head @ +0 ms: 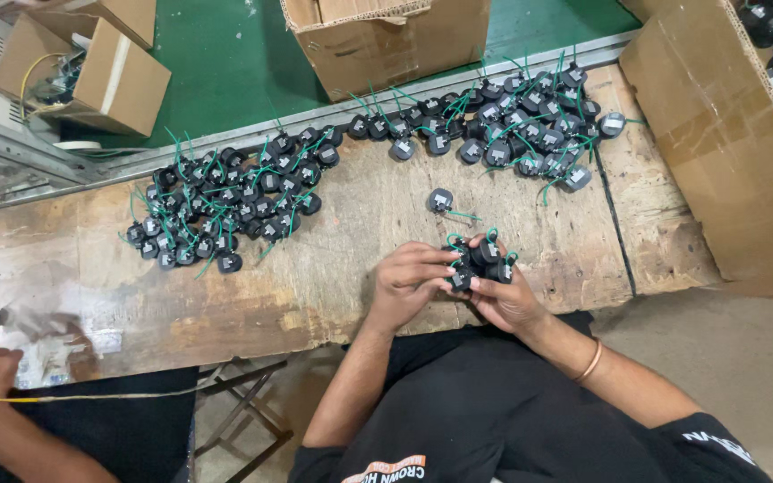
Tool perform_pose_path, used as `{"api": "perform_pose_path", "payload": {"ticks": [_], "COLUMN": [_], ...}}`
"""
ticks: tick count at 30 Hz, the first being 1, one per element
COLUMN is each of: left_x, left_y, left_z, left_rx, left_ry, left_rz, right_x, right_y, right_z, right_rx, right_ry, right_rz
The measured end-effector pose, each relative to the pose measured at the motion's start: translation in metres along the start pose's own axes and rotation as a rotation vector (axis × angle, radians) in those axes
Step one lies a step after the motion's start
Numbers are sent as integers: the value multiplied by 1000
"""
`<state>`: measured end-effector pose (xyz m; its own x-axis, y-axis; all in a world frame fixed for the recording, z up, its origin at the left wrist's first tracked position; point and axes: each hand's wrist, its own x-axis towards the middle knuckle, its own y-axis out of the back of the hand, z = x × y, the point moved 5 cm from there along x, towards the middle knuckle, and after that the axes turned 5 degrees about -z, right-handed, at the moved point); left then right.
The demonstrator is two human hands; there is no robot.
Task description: The person picks up black plug-shaped components with green wires from the workbench, wraps and secures the wire around each component by hand, and places the finished piece onto a growing pile on the bench, occasionally reaching into a cardboard box.
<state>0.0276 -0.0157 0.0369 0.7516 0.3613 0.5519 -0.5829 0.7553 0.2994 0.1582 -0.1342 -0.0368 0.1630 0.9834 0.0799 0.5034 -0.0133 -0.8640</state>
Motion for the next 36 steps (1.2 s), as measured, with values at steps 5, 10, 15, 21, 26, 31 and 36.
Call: {"api": "perform_pose_path", "payload": {"ticks": [5, 10, 15, 21, 26, 31, 36], "left_x": [-12, -6, 29, 60, 43, 28, 22], "left_y": [-15, -9, 17, -9, 2, 30, 42], "left_z": [-26, -18, -13, -7, -27, -44, -35], "left_rx": [-398, -220, 6, 648, 703, 365, 216], "left_ry": [379, 271, 264, 70, 189, 300, 312], "left_rz": [132, 230, 326, -160, -61, 278, 361], "right_x": [0, -1, -2, -3, -3, 0, 2], "right_y": [-6, -6, -9, -13, -12, -11, -10], "right_z": [0, -2, -4, -3, -3, -2, -2], "right_rx": [-177, -165, -98, -152, -160, -114, -75], "right_ry": [42, 38, 11, -2, -15, -52, -59], "right_rz": [-63, -34, -47, -100, -104, -54, -21]}}
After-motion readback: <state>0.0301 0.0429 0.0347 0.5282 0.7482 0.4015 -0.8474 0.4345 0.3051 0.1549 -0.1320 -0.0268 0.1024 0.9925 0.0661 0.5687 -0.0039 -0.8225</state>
